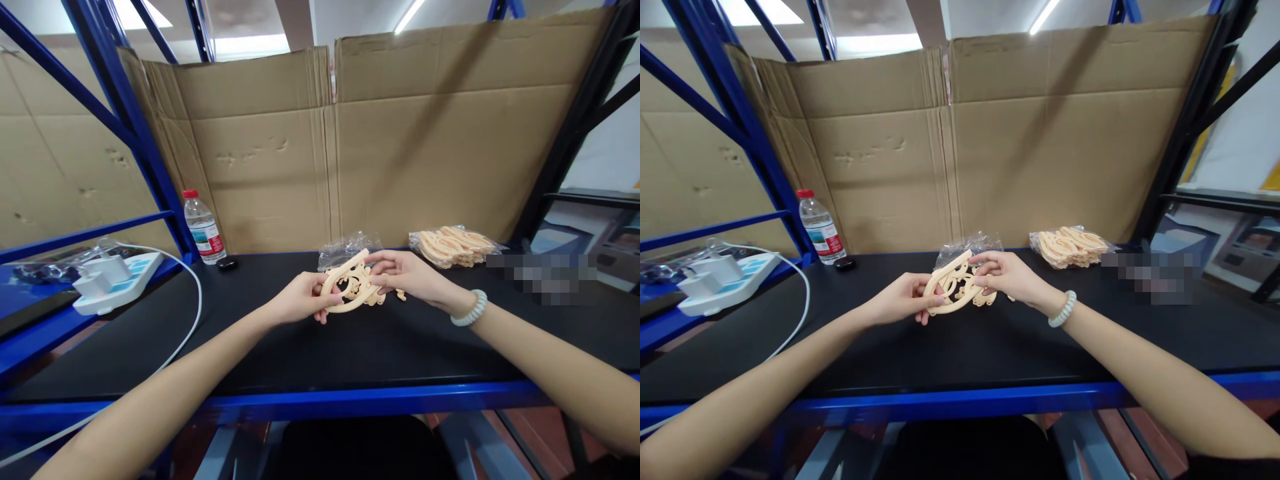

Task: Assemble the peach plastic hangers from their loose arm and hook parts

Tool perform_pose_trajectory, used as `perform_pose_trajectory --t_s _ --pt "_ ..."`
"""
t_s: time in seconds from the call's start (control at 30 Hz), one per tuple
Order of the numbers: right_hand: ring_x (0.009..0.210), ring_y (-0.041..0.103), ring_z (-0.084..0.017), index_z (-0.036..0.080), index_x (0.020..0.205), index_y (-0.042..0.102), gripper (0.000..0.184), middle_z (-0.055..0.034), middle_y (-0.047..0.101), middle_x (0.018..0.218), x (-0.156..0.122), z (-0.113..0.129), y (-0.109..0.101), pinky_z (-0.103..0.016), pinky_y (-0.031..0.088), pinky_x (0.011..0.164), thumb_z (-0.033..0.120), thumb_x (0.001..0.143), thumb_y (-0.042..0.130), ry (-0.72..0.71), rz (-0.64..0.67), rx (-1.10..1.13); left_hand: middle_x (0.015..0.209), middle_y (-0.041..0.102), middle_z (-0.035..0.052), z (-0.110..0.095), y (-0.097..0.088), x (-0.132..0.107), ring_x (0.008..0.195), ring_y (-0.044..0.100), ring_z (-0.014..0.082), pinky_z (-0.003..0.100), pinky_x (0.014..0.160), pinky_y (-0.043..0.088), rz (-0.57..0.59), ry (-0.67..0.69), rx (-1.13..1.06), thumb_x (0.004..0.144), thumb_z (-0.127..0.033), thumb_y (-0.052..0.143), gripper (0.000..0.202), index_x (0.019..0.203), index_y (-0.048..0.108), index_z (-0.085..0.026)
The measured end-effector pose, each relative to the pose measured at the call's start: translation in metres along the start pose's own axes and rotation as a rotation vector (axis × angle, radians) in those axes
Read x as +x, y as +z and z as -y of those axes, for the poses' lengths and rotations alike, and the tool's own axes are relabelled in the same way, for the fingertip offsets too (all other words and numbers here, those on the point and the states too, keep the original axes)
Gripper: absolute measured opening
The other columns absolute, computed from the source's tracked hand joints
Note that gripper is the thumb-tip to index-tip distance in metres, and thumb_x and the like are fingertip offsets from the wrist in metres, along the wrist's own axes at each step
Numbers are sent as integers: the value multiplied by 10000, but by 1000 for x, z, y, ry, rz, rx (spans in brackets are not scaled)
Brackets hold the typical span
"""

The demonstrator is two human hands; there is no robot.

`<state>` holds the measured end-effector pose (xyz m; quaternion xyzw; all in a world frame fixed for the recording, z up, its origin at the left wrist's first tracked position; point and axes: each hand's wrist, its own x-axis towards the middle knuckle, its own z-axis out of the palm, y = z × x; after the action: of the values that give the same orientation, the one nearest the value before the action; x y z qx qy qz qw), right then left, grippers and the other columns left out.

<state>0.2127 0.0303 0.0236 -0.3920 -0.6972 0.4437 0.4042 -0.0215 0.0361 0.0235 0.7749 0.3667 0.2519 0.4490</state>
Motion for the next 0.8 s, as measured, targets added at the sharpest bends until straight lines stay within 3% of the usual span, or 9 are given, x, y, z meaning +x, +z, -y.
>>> perform_pose_trajectory --t_s 0.1,0.23,0.37,0.47,0.6,0.7,0.8 --pt "674 618 -119 154 1071 616 341 -31 651 804 2 -2 -5 -227 510 584 232 741 650 -23 120 -195 704 678 48 2 -1 3 461 599 101 205 448 474 -95 23 -64 780 -320 631 207 825 552 -133" --pt "667 575 -119 159 827 672 144 -31 648 753 4 -8 -5 -247 469 629 274 790 592 -127 192 -412 758 689 73 3 -4 6 454 577 74 189 449 462 -277 112 -164 823 -286 582 175 834 503 -131" --pt "656 548 -120 151 787 636 203 -37 631 754 7 -13 0 -251 446 615 336 820 560 -154 35 -426 738 672 46 2 -4 7 453 544 57 172 435 433 -416 203 -280 838 -257 569 188 933 454 -143" --pt "608 517 -102 149 785 607 207 -26 596 714 7 -13 5 -228 421 554 349 814 564 -108 -32 -351 771 670 38 3 -3 7 440 542 61 165 397 399 -478 241 -334 832 -224 571 381 1142 358 -161" --pt "533 480 -77 169 760 469 199 14 506 636 5 -10 8 -199 400 476 344 844 512 43 -83 -44 790 642 23 10 -7 9 402 508 49 162 368 371 -601 247 -337 831 -164 544 651 1362 168 -189" --pt "556 499 -84 186 766 404 199 14 496 664 7 -11 4 -210 439 495 316 815 547 98 -160 130 752 614 -1 13 -12 11 409 503 49 156 373 364 -654 266 -347 834 -140 522 769 1426 46 -260" --pt "618 528 -101 197 904 415 282 -10 520 796 13 -20 -4 -239 481 533 295 742 624 61 -370 173 740 583 -16 12 -14 11 428 509 47 154 388 370 -671 338 -289 834 -158 529 716 1412 142 -326"
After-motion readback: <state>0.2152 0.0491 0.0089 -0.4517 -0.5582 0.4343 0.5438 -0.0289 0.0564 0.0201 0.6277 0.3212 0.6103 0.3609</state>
